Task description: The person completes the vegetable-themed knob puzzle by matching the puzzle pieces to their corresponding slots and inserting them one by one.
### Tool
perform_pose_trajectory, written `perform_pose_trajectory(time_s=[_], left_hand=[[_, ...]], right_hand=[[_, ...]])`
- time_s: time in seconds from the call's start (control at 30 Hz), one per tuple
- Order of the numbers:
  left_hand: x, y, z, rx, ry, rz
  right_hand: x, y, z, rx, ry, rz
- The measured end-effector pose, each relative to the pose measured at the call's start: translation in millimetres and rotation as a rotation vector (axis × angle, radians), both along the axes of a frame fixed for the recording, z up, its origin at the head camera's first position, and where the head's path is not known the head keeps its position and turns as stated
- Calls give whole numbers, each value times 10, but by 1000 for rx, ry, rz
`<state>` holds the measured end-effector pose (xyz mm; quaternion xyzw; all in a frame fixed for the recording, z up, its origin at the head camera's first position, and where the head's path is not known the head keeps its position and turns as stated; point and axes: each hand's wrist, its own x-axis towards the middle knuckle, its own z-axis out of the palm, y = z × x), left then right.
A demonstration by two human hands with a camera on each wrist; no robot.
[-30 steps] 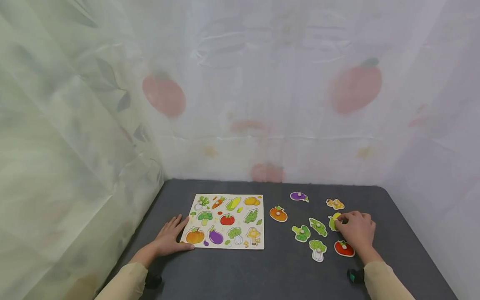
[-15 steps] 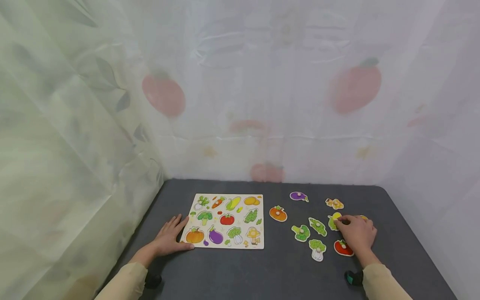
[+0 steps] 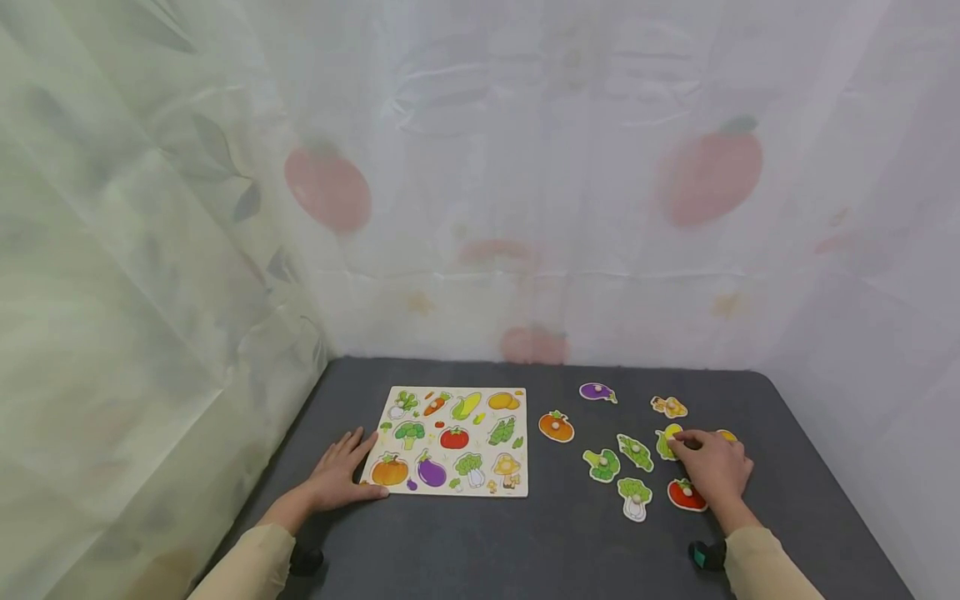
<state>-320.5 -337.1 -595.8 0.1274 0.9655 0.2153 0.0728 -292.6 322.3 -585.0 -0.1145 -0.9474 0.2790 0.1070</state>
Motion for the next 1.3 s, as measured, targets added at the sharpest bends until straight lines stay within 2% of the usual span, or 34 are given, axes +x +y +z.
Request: perform_pose_trajectory(time_s=[0.53,0.9,1.07,1.3], left_hand=[[-8,-3,-24,-1,-10,-4],[18,6,34,-8,-13,7],[43,2,55,-2,-2,-6],[34,9,39,-13,-4,2]], right_hand=[[5,-3,12,74,-12,4],[-56,-36,45,94,60,59],[-180,-233,184,60,134,102],[-397,-792,402,-9,188,167]])
